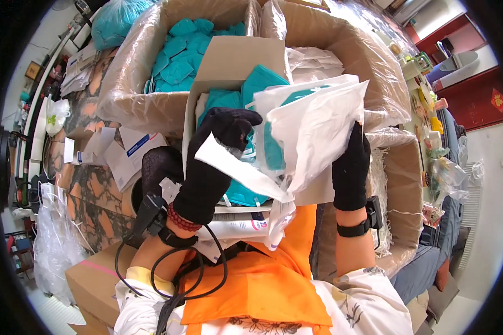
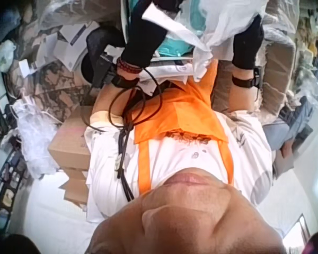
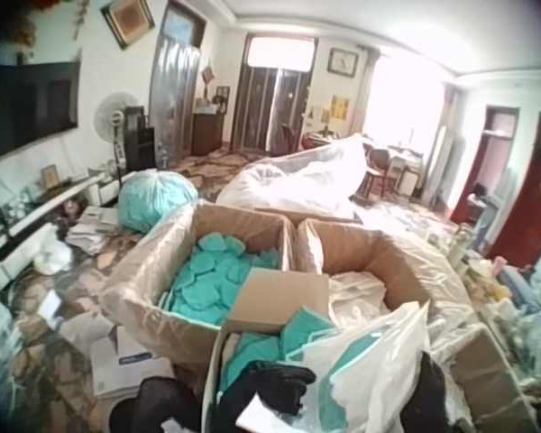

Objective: Sorting turquoise face masks and putting them into a cardboard box.

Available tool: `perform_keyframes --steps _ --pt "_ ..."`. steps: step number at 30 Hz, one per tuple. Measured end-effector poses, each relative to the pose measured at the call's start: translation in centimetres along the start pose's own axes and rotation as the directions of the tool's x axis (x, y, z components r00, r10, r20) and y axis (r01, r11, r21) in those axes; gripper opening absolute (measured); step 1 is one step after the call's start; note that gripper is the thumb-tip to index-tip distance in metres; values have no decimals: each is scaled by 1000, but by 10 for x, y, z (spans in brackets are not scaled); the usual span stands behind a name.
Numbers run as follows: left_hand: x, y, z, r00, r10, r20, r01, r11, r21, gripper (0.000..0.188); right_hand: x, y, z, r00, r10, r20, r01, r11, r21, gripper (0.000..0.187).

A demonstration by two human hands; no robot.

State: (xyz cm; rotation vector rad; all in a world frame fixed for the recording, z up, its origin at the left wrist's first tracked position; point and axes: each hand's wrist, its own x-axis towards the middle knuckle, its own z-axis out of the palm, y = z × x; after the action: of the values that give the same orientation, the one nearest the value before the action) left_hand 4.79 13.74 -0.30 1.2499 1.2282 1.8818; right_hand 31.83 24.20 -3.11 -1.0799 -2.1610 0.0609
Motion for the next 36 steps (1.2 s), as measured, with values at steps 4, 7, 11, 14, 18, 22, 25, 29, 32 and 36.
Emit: perform_keyframes --steps 4,7,11,14,18,22,25,29,32,36 --pt "-3 4 -4 996 -67 67 60 994 88 16 -9 8 1 993 -113 33 116 983 -140 63" --pt "-11 1 -2 992 -113 47 113 994 0 20 -10 6 4 993 -112 21 114 985 -132 63" --pt "-17 -3 0 980 -157 125 109 937 331 26 -4 -10 7 1000 24 -12 -25 997 -73 59" --pt "-16 0 0 969 -228 91 199 948 247 30 -4 -15 6 995 100 -4 -100 995 3 56" --pt "-11 5 1 998 15 62 -30 966 255 33 -14 -12 12 1000 14 2 -14 996 -84 53" --pt "-12 4 2 989 78 127 -112 951 287 38 -10 -16 13 1000 16 18 -16 999 -44 51" --pt "-19 1 2 964 -219 149 231 970 -71 30 -12 -14 14 986 112 120 -112 994 -7 49" --pt "-15 -3 -7 968 -4 249 -66 960 272 24 -8 -19 14 958 221 184 -260 939 226 60" --pt "-14 1 -5 971 -20 239 -53 955 292 21 -13 -13 16 939 268 215 -321 908 270 59" --pt "-16 5 -4 986 -117 123 85 968 237 21 -14 -21 14 999 -24 28 26 995 -92 43"
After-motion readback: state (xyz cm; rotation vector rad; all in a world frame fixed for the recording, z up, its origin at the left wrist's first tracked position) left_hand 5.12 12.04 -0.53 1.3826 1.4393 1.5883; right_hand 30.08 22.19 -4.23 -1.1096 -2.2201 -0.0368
